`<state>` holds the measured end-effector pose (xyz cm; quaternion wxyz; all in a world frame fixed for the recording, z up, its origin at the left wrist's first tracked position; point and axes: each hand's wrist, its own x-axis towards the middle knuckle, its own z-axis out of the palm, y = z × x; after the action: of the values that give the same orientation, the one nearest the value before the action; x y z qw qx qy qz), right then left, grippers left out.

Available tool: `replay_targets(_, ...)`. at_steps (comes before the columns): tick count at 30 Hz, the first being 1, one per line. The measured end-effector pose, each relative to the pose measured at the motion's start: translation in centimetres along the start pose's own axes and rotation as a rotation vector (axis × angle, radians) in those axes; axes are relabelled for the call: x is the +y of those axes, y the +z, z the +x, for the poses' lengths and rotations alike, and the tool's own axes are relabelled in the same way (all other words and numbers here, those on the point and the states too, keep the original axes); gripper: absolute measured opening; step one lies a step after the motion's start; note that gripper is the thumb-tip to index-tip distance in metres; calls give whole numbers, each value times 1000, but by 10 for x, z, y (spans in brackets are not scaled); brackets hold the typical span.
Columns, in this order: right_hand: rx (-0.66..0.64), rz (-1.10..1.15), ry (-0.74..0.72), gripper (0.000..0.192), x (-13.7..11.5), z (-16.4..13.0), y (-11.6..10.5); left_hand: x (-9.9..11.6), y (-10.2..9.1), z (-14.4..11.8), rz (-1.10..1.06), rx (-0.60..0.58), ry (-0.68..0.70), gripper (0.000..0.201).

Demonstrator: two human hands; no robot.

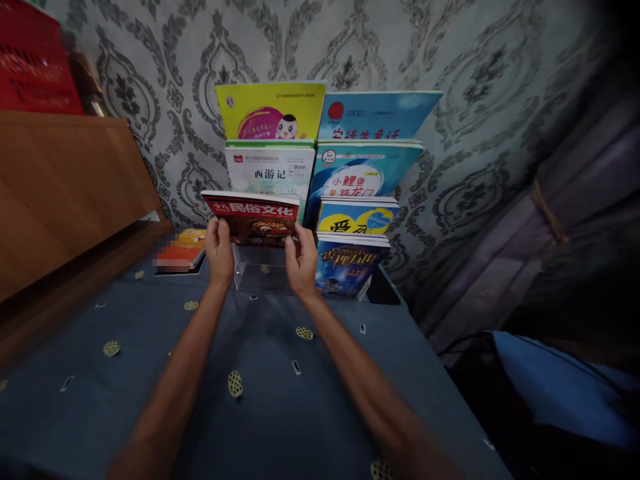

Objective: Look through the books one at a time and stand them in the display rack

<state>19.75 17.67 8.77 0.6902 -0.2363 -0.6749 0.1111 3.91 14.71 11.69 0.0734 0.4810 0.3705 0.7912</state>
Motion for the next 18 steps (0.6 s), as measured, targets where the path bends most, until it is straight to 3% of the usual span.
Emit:
replay_targets(12, -94, 55, 39, 32, 15, 5, -3, -13, -4, 0, 31, -53, -39, 54)
replay_targets(18, -87, -59, 57, 23, 15, 8, -8, -14, -6, 1, 260, -50, 126, 53)
